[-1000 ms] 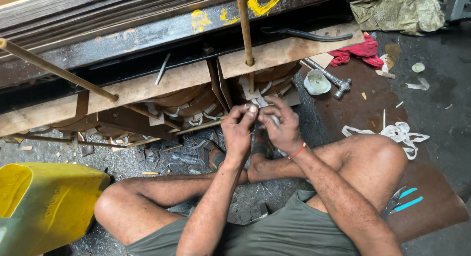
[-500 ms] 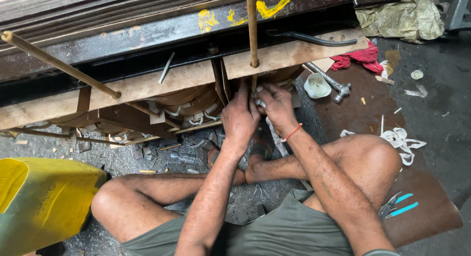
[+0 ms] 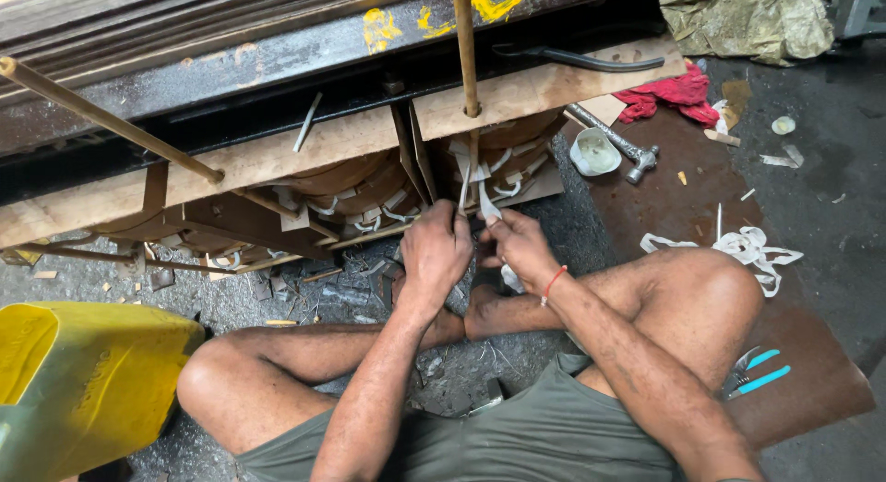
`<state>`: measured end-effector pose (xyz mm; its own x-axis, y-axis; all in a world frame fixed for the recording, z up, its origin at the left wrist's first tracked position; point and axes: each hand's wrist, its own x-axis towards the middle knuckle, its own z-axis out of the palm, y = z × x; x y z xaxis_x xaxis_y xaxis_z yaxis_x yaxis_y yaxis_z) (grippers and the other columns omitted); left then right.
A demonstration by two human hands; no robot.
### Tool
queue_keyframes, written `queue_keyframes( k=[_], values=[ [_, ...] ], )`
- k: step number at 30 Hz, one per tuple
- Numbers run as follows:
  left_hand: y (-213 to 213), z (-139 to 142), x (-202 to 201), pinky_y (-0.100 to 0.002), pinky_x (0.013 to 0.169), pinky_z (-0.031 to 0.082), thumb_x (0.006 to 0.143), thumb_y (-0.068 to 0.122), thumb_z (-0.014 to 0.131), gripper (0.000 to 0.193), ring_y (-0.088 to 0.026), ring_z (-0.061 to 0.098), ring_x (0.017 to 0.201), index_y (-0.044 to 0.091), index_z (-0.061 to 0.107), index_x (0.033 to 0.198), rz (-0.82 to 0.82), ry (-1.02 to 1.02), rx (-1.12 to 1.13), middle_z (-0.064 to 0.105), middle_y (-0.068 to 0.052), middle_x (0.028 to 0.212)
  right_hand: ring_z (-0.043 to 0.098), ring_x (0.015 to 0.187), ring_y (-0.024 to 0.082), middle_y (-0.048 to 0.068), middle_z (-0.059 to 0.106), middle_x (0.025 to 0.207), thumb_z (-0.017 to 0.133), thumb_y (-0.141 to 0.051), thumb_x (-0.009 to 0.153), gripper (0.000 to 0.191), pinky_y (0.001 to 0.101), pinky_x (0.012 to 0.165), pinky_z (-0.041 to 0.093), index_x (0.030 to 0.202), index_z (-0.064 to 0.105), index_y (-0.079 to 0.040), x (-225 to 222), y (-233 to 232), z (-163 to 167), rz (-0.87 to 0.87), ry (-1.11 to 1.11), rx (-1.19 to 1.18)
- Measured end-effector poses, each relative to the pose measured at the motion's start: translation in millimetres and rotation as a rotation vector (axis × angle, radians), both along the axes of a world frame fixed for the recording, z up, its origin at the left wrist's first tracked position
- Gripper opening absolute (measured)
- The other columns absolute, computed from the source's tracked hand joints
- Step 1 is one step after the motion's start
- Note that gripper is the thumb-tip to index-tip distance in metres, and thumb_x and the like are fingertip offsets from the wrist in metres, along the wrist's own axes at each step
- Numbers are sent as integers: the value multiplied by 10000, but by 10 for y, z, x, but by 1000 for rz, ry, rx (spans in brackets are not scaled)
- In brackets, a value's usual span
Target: The person sits on the floor and wraps white fabric strips around the wooden frames of stacked basket-like objects. They use pliers to secure the strips and repeatedly adjust the fabric to fit the frames.
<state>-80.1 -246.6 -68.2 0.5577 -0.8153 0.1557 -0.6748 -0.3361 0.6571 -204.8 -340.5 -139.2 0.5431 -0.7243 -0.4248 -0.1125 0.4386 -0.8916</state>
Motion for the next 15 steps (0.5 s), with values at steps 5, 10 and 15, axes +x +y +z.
queue_keyframes(
  k=[5, 10, 15],
  values=[
    [14, -183, 51, -494, 654, 492, 934, 195, 627, 186, -372, 630, 740, 16, 670, 903, -33, 247, -34, 673, -187, 772, 546, 607, 66, 29, 616, 783, 561, -204, 1046, 308, 312, 651, 626, 1250, 659, 5, -12, -209, -42, 52, -157, -10],
    [11, -374, 232, -266, 435, 305, 932, 164, 611, 183, -85, 426, 511, 4, 692, 895, -37, 1084, -86, 589, 7, 676, 503, 526, 68, 29, 610, 747, 559, -194, 1031, 303, 354, 689, 632, 1237, 664, 2, -93, -264, 186, 69, -139, 122],
    [45, -487, 307, -257, 405, 317, 950, 155, 621, 162, -95, 414, 462, 22, 688, 887, -42, 1195, -68, 508, 2, 613, 455, 461, 47, 1, 561, 679, 548, -179, 1036, 265, 398, 748, 664, 1155, 648, 36, -204, -232, 414, 44, -329, 215]
  ],
)
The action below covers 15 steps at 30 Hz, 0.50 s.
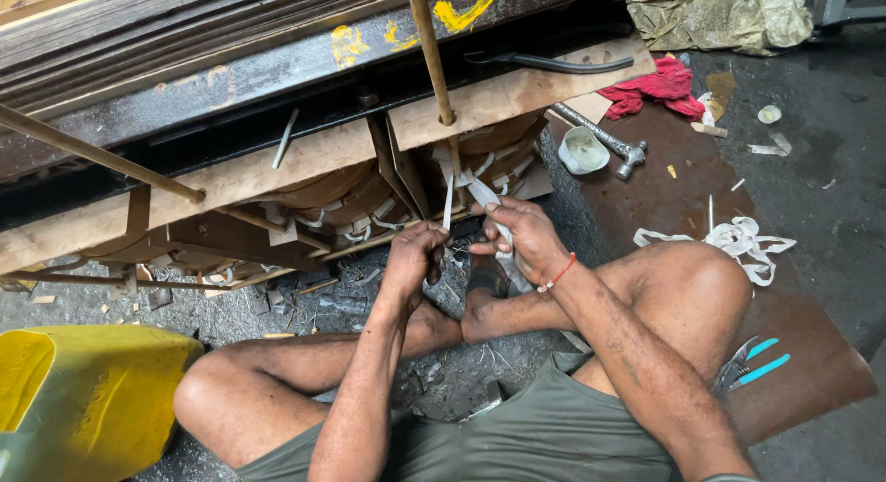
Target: The person sits on the floor and wraps white fabric strips around the wooden frames of stacked basket-like objects. They use pliers to secure the strips and repeatedly adjust the fabric to fit the frames.
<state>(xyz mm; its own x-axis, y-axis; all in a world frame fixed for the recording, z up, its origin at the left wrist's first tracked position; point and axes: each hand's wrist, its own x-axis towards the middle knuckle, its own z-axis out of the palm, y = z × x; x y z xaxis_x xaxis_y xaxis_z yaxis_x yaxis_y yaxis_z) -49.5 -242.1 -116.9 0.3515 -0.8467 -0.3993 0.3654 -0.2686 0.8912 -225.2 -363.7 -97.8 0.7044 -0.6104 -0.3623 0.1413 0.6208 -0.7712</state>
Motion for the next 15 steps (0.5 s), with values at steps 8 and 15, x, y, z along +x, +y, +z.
queue_keyframes(
  k=[8, 15],
  values=[
    [-71, -20, -77, -324, 769, 552, 918, 115, 602, 148, -144, 645, 793, 2, 694, 942, 49, 142, -102, 689, -50, 838, 506, 490, 57, 6, 567, 659, 548, -190, 1037, 256, 351, 661, 622, 1051, 678, 30, -171, 349, -289, 164, 144, -99],
    [-167, -135, -350, -351, 680, 510, 971, 60, 566, 163, -198, 613, 733, -71, 634, 901, 78, 461, -363, 648, -109, 839, 665, 820, 161, 67, 725, 903, 626, -263, 994, 306, 320, 758, 531, 1030, 759, 10, -319, 269, -375, 708, 540, -974]
  ],
)
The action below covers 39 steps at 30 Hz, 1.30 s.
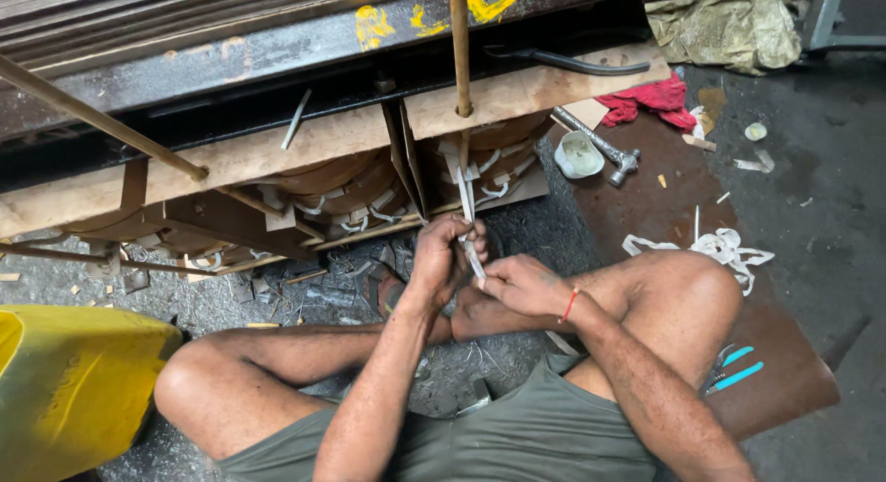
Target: The person sits on the floor and wraps white fabric strips around the wooden frames of stacked basket-like objects. They use pliers to secure the strips and repeatedly adjust the fabric to fit the frames.
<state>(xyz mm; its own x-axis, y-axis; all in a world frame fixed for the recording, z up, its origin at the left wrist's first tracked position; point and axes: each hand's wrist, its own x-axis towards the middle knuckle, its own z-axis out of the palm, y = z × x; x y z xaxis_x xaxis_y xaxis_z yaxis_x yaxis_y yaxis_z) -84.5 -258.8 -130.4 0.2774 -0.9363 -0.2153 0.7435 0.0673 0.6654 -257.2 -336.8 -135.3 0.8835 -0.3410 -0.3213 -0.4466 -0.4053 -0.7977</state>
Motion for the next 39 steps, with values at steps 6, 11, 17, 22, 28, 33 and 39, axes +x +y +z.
queue_keyframes(
  k=[6, 11, 17, 22, 28, 33, 39],
  values=[
    [-60, 125, -332, -472, 744, 533, 956, 87, 527, 143, -363, 654, 832, -35, 596, 984, 330, -1112, 181, 665, -229, 909, 720, 925, 155, 78, 766, 1028, 655, -309, 866, 307, 285, 798, 559, 1077, 738, -102, 450, -678, 235, -613, -209, 736],
    [-20, 312, -370, -524, 764, 522, 937, 60, 552, 96, -453, 639, 869, -12, 581, 993, 432, -1300, 121, 641, -250, 971, 650, 672, 163, 104, 715, 836, 722, -163, 924, 157, 257, 546, 471, 942, 711, -8, 939, -770, 79, -729, -405, 860],
    [9, 318, -468, -540, 741, 523, 994, 109, 578, 113, -476, 634, 886, 13, 559, 1050, 461, -1324, 146, 624, -248, 1043, 650, 554, 187, 129, 696, 708, 700, -67, 842, 118, 319, 528, 552, 834, 688, 50, 1061, -677, 10, -892, -579, 726],
    [38, 325, -501, -544, 724, 535, 982, 116, 602, 136, -462, 646, 868, 26, 573, 1079, 486, -1329, 158, 623, -229, 1088, 713, 626, 189, 125, 724, 754, 689, -101, 876, 133, 303, 610, 603, 886, 694, 32, 976, -676, 175, -849, -428, 820],
    [61, 344, -483, -507, 737, 550, 924, 77, 657, 114, -397, 657, 884, 44, 582, 1003, 488, -1561, 154, 572, -187, 1030, 679, 591, 216, 142, 688, 717, 707, -60, 846, 105, 325, 552, 574, 889, 698, 35, 1039, -740, 216, -849, -446, 734],
    [122, 350, -426, -493, 717, 546, 868, 44, 656, 181, -375, 652, 893, 25, 592, 1036, 467, -1640, 131, 567, -188, 1029, 683, 616, 206, 121, 694, 738, 720, -91, 862, 143, 321, 580, 574, 922, 707, 38, 999, -735, 165, -822, -390, 642],
    [167, 400, -342, -462, 700, 553, 890, 87, 692, 206, -357, 659, 875, 37, 634, 1082, 446, -1665, 142, 609, -189, 1033, 680, 763, 86, 52, 774, 887, 794, -129, 883, 226, 241, 690, 555, 1038, 776, 35, 655, -637, 136, -596, -413, 200]
  ],
)
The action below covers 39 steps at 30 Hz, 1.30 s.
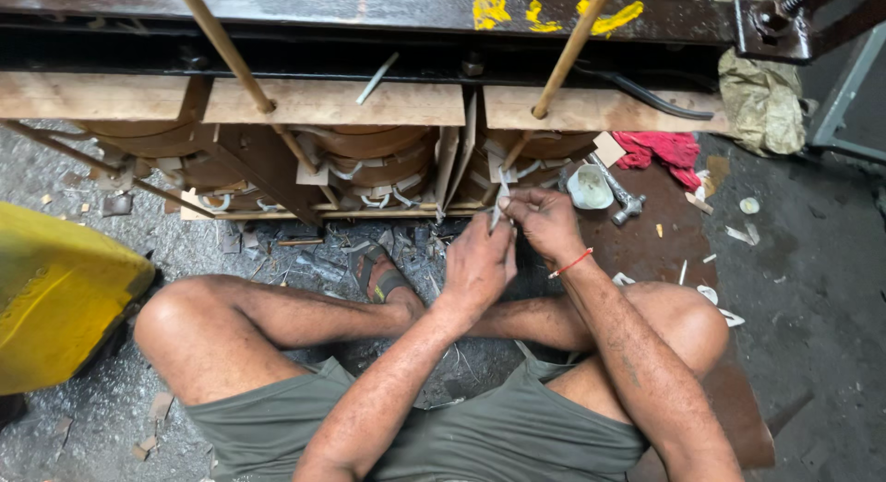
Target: The person sits on the floor and wraps white fabric strips around the wooden frames of stacked basket-like objects. They use pliers to secure the strips and repeatedly adjust the fabric to fit the frames.
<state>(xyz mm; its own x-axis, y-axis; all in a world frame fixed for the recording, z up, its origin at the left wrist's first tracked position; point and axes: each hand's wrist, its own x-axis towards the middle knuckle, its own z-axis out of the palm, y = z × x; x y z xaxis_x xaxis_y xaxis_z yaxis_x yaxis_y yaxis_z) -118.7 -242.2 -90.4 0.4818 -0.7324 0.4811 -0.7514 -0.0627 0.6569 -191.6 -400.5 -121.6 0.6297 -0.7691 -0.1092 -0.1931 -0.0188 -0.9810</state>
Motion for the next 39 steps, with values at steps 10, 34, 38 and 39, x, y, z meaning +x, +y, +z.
queue_keyframes(
  k=[10, 34, 38, 39],
  values=[
    [-319, -323, 352, -291, 648, 517, 948, 277, 743, 264, -129, 638, 700, 19, 792, 970, -87, 1011, 53, 727, -33, 769, 725, 714, 220, 130, 749, 876, 782, -101, 905, 112, 324, 646, 554, 992, 767, -32, -328, 600, 318, -110, 47, -756],
    [-430, -559, 114, -253, 875, 542, 931, 69, 739, 134, -142, 691, 965, 7, 777, 1043, 46, 898, -308, 751, -77, 1035, 738, 843, 158, 128, 758, 1005, 730, -14, 886, 386, 281, 730, 625, 1249, 619, 61, 69, 78, 77, -118, -209, 280],
    [-466, -658, 22, -237, 687, 484, 935, 10, 749, 324, -139, 627, 830, -37, 676, 1247, 89, 1218, -420, 741, -115, 1010, 717, 795, 154, 121, 752, 961, 743, -19, 882, 386, 276, 655, 611, 1242, 616, 40, 61, 109, 70, -177, -142, 249],
    [-467, -671, 20, -222, 680, 490, 919, -1, 738, 439, -132, 651, 844, -15, 586, 1331, 33, 1262, -493, 743, -108, 1009, 724, 803, 152, 112, 753, 969, 734, -32, 890, 359, 275, 664, 620, 1226, 632, 45, 36, 118, 68, -156, -131, 228]
  ],
)
